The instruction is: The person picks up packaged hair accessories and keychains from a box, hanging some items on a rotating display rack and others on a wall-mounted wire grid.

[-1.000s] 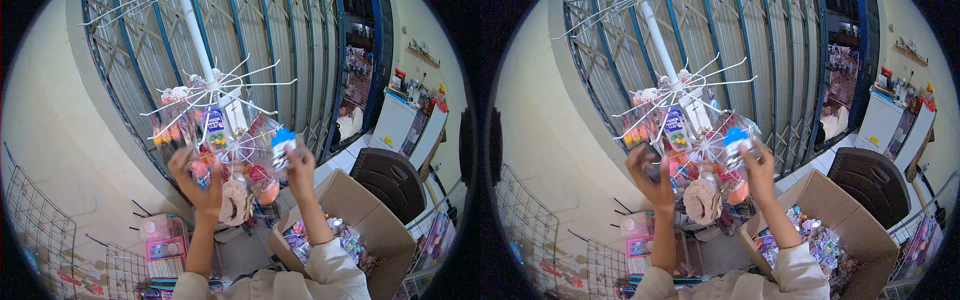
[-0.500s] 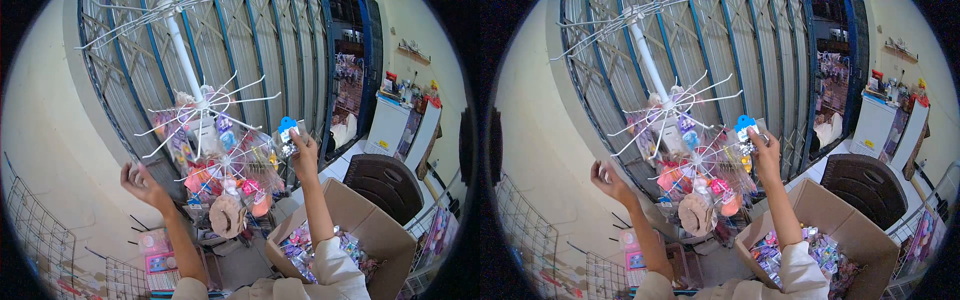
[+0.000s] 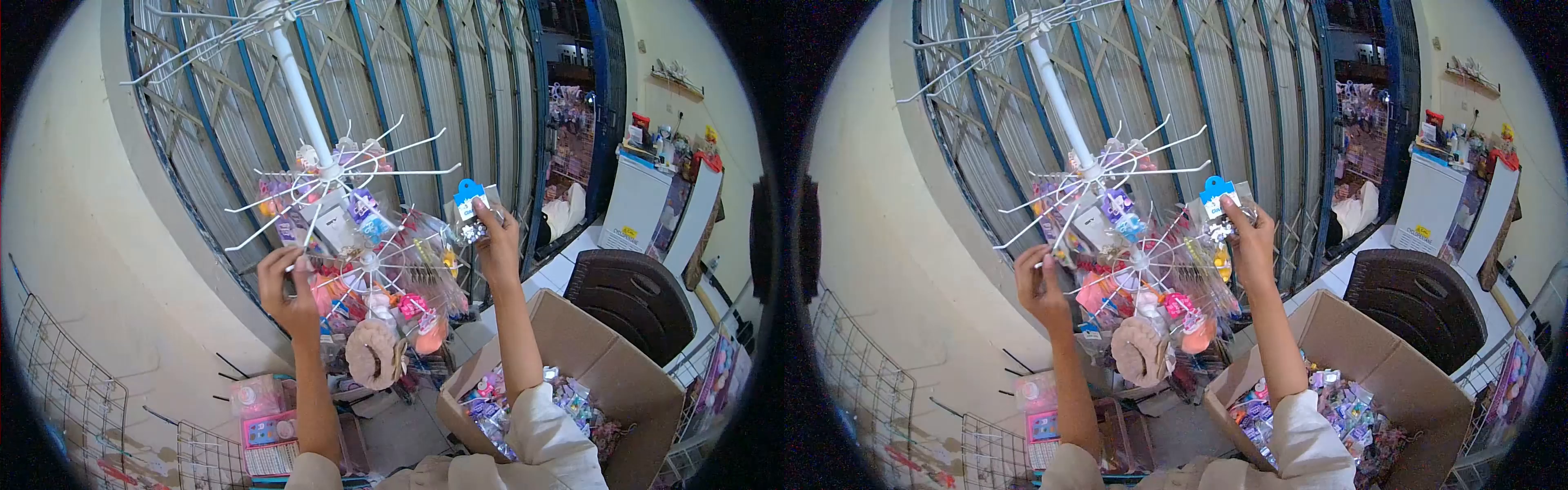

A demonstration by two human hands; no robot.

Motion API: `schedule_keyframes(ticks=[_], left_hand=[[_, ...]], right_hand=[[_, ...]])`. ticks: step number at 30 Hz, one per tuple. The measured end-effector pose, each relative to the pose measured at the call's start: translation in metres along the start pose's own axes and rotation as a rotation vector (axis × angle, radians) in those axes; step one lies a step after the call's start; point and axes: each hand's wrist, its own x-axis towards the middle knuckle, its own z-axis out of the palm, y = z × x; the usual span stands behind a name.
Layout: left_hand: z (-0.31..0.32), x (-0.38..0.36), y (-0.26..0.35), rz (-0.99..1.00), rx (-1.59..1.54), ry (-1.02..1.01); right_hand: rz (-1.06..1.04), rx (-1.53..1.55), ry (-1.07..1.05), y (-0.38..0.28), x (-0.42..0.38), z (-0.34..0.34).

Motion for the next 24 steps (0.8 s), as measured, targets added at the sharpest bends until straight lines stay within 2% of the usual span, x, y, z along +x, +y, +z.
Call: schedule_keyframes(ticks=[1,4,5,7,11,13,15,17,18,20,21,23,24], left_hand=[[-0.001,0.0,-0.003,0.0,-0.003,-0.001],[-0.01,0.004,-0.019,-0.229,-0.093,0.157],[-0.015,0.008,-0.026,-0.231,-0.092,0.157],[-0.024,0.019,-0.044,-0.419,-0.13,0.265],[-0.038,0.032,-0.084,-0.425,-0.124,0.297],[-0.047,0.034,-0.068,-0.511,-0.122,0.552],[-0.043,0.023,-0.036,-0.428,-0.062,0.538],[-0.036,0.009,-0.014,-0.059,-0.12,0.5],[-0.029,0.005,-0.003,-0.061,-0.119,0.498],[-0.019,0.001,0.014,0.299,0.154,0.142],[-0.015,0.001,0.014,0.293,0.158,0.142],[-0.005,0.003,0.011,0.229,0.2,-0.004],[0.0,0.004,0.004,0.152,0.106,0.058]], right_hand=[[0.006,-0.022,-0.016,-0.001,0.0,-0.003],[0.015,-0.033,-0.028,-0.002,-0.001,-0.005],[0.018,-0.022,-0.025,-0.003,-0.001,-0.005],[0.02,-0.029,-0.034,-0.006,-0.003,-0.004],[0.034,-0.035,-0.041,-0.005,-0.007,-0.003],[0.031,-0.024,-0.029,-0.004,-0.009,-0.004],[0.022,-0.013,-0.013,-0.002,-0.008,-0.003],[0.021,0.014,0.021,0.003,-0.006,-0.004],[0.023,0.012,0.023,0.004,-0.003,-0.005],[0.057,0.039,0.029,0.005,0.003,-0.006],[0.062,0.034,0.027,0.004,0.004,-0.004],[0.028,0.044,0.004,-0.002,0.003,-0.001],[0.029,0.071,-0.014,-0.004,0.0,0.001]])
